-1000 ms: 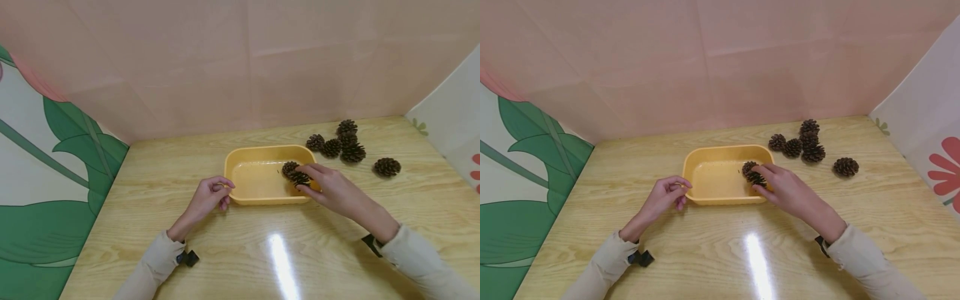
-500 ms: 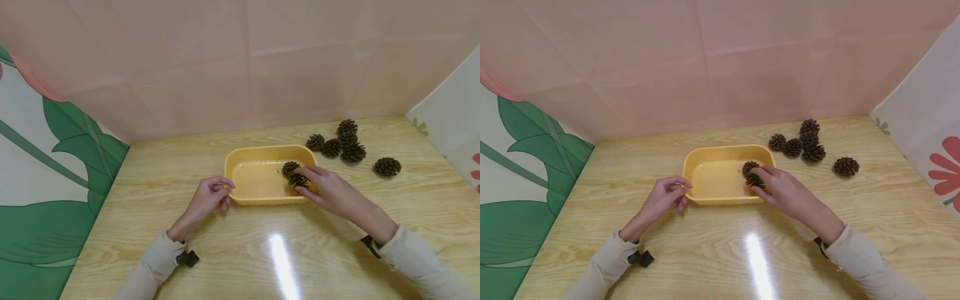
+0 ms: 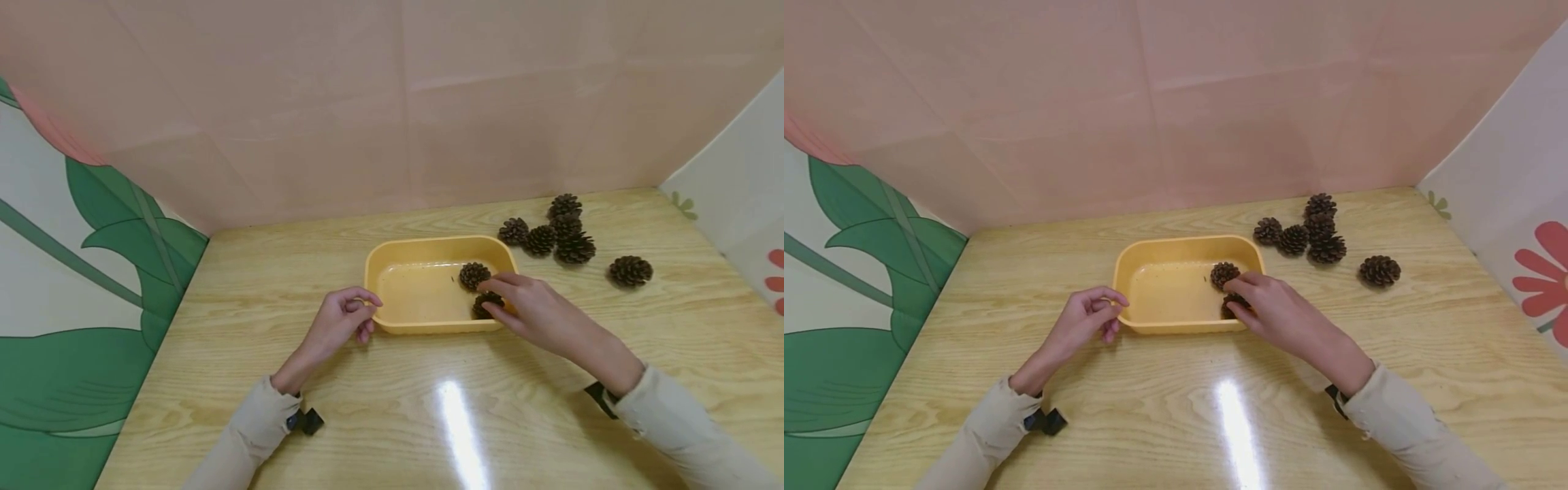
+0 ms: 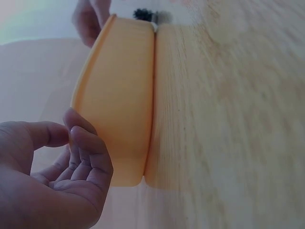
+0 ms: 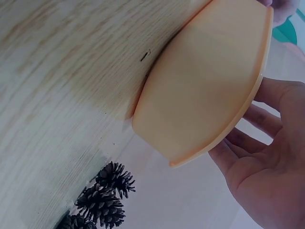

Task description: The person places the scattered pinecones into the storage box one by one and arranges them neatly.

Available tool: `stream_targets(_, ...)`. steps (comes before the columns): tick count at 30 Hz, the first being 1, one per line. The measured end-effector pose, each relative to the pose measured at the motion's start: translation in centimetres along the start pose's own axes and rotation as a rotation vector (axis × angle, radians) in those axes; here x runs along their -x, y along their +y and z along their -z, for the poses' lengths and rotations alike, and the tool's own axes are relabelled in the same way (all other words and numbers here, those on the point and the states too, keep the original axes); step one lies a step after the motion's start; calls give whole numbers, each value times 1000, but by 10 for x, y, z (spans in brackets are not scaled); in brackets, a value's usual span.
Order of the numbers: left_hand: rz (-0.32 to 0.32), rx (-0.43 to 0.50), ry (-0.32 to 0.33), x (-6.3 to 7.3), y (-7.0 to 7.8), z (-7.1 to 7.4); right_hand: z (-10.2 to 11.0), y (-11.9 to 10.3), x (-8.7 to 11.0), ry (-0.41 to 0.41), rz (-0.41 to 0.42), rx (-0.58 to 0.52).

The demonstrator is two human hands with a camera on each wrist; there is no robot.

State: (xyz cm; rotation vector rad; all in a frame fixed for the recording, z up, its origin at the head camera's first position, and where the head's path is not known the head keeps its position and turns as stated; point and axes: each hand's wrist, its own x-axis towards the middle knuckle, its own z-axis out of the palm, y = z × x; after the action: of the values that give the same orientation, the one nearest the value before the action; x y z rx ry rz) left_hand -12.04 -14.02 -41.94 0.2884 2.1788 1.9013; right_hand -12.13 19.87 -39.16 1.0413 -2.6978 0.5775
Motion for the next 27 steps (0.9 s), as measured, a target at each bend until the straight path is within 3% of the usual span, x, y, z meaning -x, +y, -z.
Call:
stream_targets(8, -12, 0, -4, -1, -2, 0, 1, 1, 0, 13, 9, -4)
stream_targets(21, -11, 0, -3, 0, -2, 0, 14, 3, -4, 152, 125, 49)
stream_targets(27, -9, -2, -3, 0, -1, -1, 24, 4, -1, 160, 87, 51)
